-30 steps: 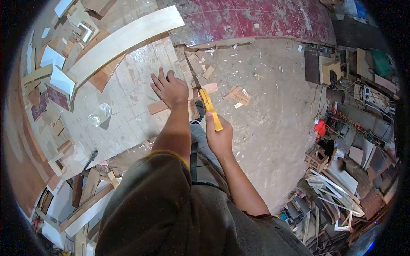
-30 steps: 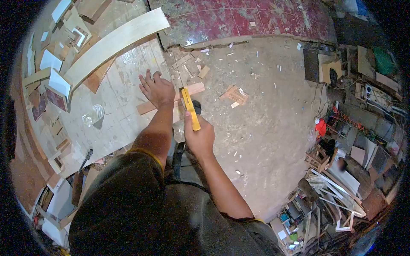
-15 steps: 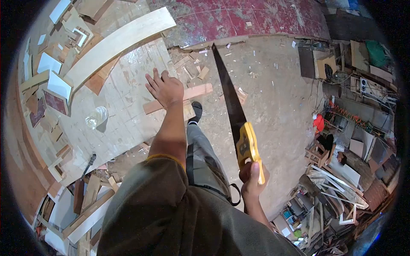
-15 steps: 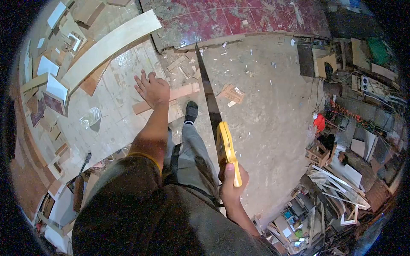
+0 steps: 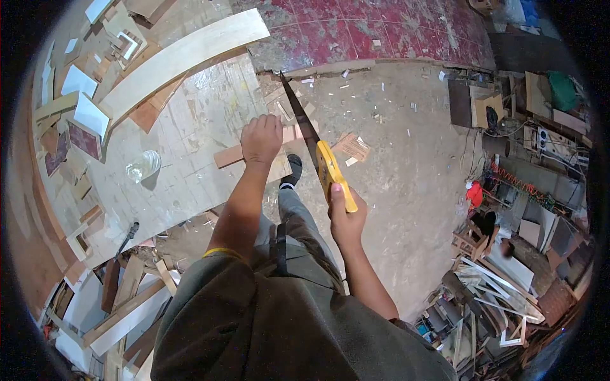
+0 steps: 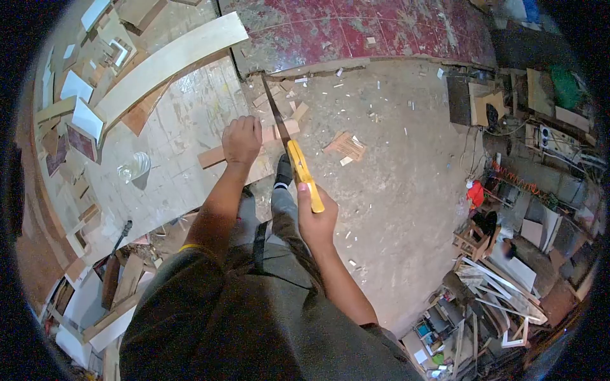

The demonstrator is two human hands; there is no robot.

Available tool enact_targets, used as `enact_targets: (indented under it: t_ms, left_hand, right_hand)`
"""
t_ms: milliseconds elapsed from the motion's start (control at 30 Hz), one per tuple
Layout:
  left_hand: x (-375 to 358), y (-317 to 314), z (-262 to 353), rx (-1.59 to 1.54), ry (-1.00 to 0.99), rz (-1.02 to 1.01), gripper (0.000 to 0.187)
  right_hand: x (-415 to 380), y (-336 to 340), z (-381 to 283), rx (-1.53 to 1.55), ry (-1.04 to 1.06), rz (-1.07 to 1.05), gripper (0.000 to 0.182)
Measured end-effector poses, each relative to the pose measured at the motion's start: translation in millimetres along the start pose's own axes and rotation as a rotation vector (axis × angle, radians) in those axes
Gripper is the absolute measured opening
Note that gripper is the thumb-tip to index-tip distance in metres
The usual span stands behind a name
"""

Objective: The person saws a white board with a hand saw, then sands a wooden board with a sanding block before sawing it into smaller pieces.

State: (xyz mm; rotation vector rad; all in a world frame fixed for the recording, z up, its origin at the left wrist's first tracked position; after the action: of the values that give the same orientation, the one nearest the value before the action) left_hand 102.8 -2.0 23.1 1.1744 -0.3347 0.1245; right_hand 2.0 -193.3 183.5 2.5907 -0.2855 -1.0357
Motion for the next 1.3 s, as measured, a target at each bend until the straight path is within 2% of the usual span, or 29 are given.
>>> enact_targets:
  t_ms: [67, 167, 233, 267, 333, 433, 567, 633, 733, 1300]
  left_hand:
    - [1.1, -0.5, -2.8, 0.030, 0.046, 0.038, 0.017]
    - [2.9, 0.5, -2.0, 0.034, 0.069, -0.018, 0.016]
    - [2.6, -3.3, -8.8, -0.048, 0.184, -0.140, 0.017]
    - [4.0, -2.2, -9.5, -0.044, 0.186, -0.140, 0.017]
    - [5.5, 8.7, -18.2, 0.028, 0.357, 0.119, 0.023]
    - [8.9, 3.0, -21.8, 0.091, 0.429, 0.101, 0.032]
    - [9.4, -4.2, -21.1, 0.178, 0.399, 0.009, 0.040]
    - [10.3, -6.1, -18.6, 0.103, 0.292, -0.074, 0.048]
    - [11.6, -8.2, -16.5, 0.066, 0.264, -0.110, 0.051]
    - [14.7, -4.2, -16.3, 0.028, 0.278, -0.223, 0.044]
  right_hand:
    - [3.2, -7.8, -2.6, 0.000, 0.011, -0.008, 0.034]
    - [8.0, -10.9, -6.3, -0.063, 0.065, -0.007, 0.032]
    - [13.1, -13.8, -8.6, -0.095, 0.092, -0.016, 0.032]
    - [15.5, -15.4, -8.5, -0.096, 0.096, -0.026, 0.033]
    - [16.2, -17.0, -9.8, -0.096, 0.102, -0.038, 0.033]
    - [16.0, -17.5, -14.0, -0.143, 0.149, -0.037, 0.035]
    - [18.5, -15.8, -15.0, -0.147, 0.153, -0.036, 0.036]
    - [18.6, -15.8, -14.7, -0.144, 0.156, -0.035, 0.036]
    - [19.3, -14.9, -12.9, -0.113, 0.125, -0.050, 0.036]
    - [13.7, -14.4, -23.6, -0.171, 0.068, -0.077, 0.030]
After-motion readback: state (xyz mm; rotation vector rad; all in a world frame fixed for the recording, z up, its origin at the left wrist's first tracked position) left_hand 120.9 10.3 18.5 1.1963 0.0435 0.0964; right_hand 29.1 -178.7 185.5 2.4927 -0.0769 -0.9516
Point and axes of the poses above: each hand's wrist, its own x-axis towards the middle knuckle, its own y-axis out of the back of the hand, z = x × y, the point moved 5 cm from there along x, towards the middle knuckle, and after that the axes turned 13 degrees about -y, right-handed, at the moved point
